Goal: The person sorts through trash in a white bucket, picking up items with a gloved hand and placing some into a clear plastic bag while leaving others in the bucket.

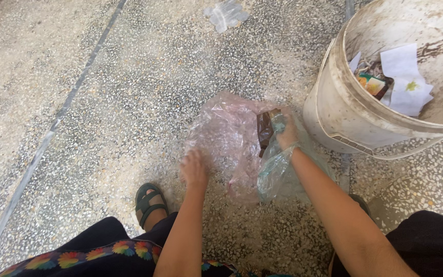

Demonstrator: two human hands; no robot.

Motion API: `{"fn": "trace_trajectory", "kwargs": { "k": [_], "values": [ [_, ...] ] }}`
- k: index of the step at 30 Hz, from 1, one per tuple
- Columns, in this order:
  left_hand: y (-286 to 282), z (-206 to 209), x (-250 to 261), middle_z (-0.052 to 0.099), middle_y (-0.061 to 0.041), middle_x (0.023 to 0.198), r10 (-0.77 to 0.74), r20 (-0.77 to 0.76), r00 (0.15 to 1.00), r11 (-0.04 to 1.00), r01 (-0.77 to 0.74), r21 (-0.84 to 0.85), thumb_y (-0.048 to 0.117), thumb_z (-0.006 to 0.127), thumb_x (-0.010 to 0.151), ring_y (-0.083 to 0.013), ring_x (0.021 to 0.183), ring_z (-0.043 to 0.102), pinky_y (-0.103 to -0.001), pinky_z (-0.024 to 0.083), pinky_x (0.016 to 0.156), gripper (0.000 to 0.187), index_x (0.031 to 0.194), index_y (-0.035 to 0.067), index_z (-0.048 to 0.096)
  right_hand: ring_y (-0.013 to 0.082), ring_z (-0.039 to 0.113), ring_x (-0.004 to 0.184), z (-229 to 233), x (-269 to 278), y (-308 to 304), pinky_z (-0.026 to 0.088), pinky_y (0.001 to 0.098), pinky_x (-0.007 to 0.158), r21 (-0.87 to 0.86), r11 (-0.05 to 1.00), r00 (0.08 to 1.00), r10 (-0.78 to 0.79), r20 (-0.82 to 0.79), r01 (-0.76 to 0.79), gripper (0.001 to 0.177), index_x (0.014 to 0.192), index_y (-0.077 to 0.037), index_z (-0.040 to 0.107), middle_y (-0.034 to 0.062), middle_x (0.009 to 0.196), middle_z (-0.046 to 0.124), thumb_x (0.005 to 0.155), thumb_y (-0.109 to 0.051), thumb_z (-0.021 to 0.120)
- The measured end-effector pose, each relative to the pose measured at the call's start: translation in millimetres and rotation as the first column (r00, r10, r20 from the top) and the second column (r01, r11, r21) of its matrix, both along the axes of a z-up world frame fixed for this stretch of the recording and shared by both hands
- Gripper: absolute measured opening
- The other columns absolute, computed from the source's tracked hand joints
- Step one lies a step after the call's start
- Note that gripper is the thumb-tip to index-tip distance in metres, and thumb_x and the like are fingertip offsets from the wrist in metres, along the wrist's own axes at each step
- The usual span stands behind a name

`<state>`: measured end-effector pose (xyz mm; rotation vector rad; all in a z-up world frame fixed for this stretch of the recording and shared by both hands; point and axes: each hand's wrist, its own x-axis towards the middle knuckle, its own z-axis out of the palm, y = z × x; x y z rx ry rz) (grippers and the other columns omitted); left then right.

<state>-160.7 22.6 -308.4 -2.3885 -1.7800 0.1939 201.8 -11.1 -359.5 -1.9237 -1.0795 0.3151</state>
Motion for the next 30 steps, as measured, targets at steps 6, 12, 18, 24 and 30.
{"fn": "trace_trajectory", "kwargs": {
  "k": [6, 12, 18, 24, 30],
  "values": [
    [50.1, -53.1, -28.3, 0.071, -0.021, 0.113, 0.239, 0.450, 0.860, 0.965, -0.159, -0.208, 0.020, 0.073, 0.094, -0.0366, 0.103, 0.070, -0.047, 0.057, 0.087, 0.041, 0.126, 0.002, 0.054, 0.0304, 0.063, 0.126, 49.4, -4.1, -8.8, 0.048, 0.0362, 0.108, -0.044, 0.999, 0.986, 0.011, -0.169, -0.018, 0.078, 0.150, -0.009, 0.048, 0.0157, 0.136, 0.064, 0.074, 0.005, 0.058],
    [89.5, 100.7, 39.0, 0.067, -0.017, 0.120, 0.496, 0.868, -0.001, 0.761, 0.483, -0.434, 0.005, 0.067, 0.092, -0.0163, 0.071, 0.068, -0.030, 0.057, 0.058, 0.058, 0.142, 0.006, 0.038, 0.0313, 0.063, 0.126, 188.3, -16.9, -21.1, 0.048, 0.0377, 0.107, 0.006, 0.966, 0.956, 0.255, -0.144, -0.257, 0.074, 0.147, -0.008, 0.050, 0.0158, 0.137, 0.064, 0.075, -0.001, 0.064],
    [55.9, 285.4, 88.7, 0.056, -0.013, 0.152, 0.272, 0.960, -0.071, 0.676, 0.723, -0.138, 0.005, 0.049, 0.104, -0.0099, 0.057, 0.059, -0.025, 0.056, 0.056, 0.051, 0.154, 0.003, 0.037, 0.0317, 0.063, 0.126, 331.6, -26.1, -47.2, 0.050, 0.0384, 0.105, 0.378, 0.817, 0.856, 0.506, -0.106, -0.436, 0.072, 0.147, -0.009, 0.050, 0.0156, 0.138, 0.064, 0.076, -0.003, 0.065],
    [31.6, 348.4, 101.3, 0.050, -0.016, 0.157, -0.002, 0.987, -0.158, 0.473, 0.870, 0.140, -0.011, 0.041, 0.093, -0.0112, 0.133, 0.051, -0.027, 0.049, 0.098, 0.059, 0.151, 0.001, 0.047, 0.0322, 0.063, 0.126, 340.3, -74.1, -67.7, 0.051, 0.0391, 0.103, 0.043, 0.668, 0.665, 0.743, -0.074, -0.743, 0.071, 0.146, -0.009, 0.050, 0.0154, 0.138, 0.064, 0.077, -0.005, 0.066],
    [11.5, 356.8, 92.1, 0.068, -0.010, 0.136, -0.094, 0.977, 0.194, 0.476, 0.870, -0.127, -0.003, 0.042, 0.097, -0.0167, 0.101, 0.072, -0.031, 0.061, 0.096, 0.051, 0.144, 0.010, 0.057, 0.0327, 0.063, 0.125, 336.4, -63.8, -78.4, 0.053, 0.0398, 0.100, 0.144, 0.759, 0.742, 0.651, -0.160, -0.634, 0.070, 0.145, -0.009, 0.050, 0.0152, 0.138, 0.063, 0.078, -0.008, 0.067]
  ]
}}
